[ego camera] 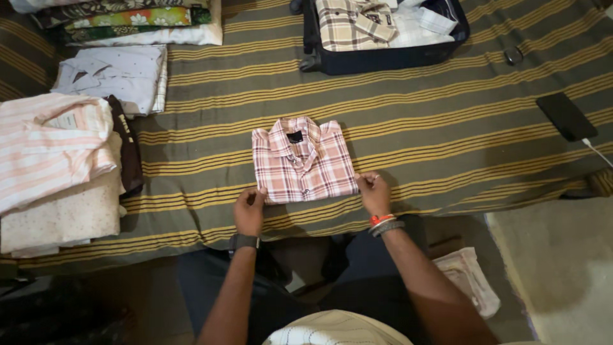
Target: The person folds a plaid shirt by bringing the sleeves in and collapsing the body of the garment, eventually placing it into an open suitcase.
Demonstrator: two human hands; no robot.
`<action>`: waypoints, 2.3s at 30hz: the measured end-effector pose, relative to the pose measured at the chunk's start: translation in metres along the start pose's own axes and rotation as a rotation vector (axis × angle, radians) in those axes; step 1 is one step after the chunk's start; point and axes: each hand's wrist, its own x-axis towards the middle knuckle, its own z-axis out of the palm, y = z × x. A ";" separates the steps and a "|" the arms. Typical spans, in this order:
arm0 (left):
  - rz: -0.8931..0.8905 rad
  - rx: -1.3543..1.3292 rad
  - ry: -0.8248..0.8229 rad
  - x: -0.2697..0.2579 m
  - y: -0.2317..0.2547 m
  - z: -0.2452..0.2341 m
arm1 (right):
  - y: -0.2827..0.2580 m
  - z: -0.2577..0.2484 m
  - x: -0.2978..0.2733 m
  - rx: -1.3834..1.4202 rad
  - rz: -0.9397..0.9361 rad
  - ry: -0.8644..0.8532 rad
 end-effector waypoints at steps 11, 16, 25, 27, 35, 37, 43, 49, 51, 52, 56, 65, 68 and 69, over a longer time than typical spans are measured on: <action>0.053 0.043 -0.013 0.001 -0.005 0.001 | -0.033 -0.003 -0.013 -0.065 0.034 -0.077; 0.007 0.201 0.012 0.004 0.001 0.001 | -0.013 0.000 -0.029 -0.084 0.064 -0.041; 0.006 0.460 0.061 0.000 0.024 0.005 | -0.009 0.000 -0.030 0.012 0.153 -0.100; 0.004 0.473 0.072 -0.002 0.022 0.002 | -0.009 0.000 -0.026 0.000 0.138 -0.119; 0.046 0.478 0.021 -0.001 0.017 -0.001 | -0.018 -0.004 -0.009 -0.147 -0.009 -0.085; 0.053 0.496 0.015 -0.001 0.022 -0.001 | -0.023 -0.006 -0.005 -0.171 0.002 -0.119; 0.268 0.544 0.117 0.018 0.042 0.009 | -0.030 0.004 0.018 -0.023 -0.065 -0.012; 0.071 0.542 0.121 0.043 0.017 0.017 | -0.016 0.028 0.049 -0.265 -0.031 -0.079; 0.028 0.499 0.132 0.037 0.012 0.016 | -0.013 0.026 0.049 -0.243 -0.014 -0.072; 0.023 0.533 0.131 0.040 0.013 0.017 | -0.013 0.027 0.049 -0.231 -0.006 -0.068; 0.050 0.526 0.117 0.052 0.020 0.021 | -0.022 0.029 0.056 -0.146 -0.090 -0.016; -0.023 0.770 0.007 0.079 0.046 0.040 | 0.006 0.056 0.103 -0.343 0.021 -0.116; 0.033 0.665 0.029 0.073 0.058 0.036 | 0.001 0.055 0.099 -0.275 -0.025 -0.046; 0.078 0.613 0.043 0.068 0.061 0.033 | -0.008 0.051 0.088 -0.235 -0.040 -0.011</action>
